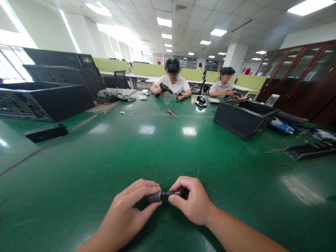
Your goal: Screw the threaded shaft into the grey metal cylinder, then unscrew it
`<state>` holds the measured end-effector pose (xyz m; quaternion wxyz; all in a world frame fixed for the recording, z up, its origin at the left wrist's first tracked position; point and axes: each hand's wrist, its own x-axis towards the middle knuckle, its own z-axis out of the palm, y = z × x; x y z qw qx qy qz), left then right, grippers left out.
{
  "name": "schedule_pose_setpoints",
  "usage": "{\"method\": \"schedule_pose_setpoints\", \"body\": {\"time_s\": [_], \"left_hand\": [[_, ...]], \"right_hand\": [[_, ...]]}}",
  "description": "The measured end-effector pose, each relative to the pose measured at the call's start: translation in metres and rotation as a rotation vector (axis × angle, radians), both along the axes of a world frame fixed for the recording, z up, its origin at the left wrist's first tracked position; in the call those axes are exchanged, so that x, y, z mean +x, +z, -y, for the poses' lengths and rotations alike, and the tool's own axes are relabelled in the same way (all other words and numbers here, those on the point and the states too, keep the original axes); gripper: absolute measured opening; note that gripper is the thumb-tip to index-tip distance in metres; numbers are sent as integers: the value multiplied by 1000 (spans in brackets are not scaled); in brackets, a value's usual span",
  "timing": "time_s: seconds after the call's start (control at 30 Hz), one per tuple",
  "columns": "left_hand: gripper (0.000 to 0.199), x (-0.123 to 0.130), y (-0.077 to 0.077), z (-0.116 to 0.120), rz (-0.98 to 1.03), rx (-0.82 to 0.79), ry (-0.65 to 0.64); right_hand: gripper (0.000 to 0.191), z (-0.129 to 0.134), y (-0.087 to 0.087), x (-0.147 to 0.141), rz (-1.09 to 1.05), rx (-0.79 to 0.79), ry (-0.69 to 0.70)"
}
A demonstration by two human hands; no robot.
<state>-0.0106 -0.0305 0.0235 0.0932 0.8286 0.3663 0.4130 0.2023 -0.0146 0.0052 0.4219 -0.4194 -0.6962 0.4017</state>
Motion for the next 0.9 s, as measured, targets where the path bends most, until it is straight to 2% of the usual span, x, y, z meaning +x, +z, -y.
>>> {"method": "schedule_pose_setpoints", "body": {"time_s": [0.9], "left_hand": [[15,-2,-2,-1,-4,19,15]], "right_hand": [[2,-1,-1,0,-32,-19,-4]]}}
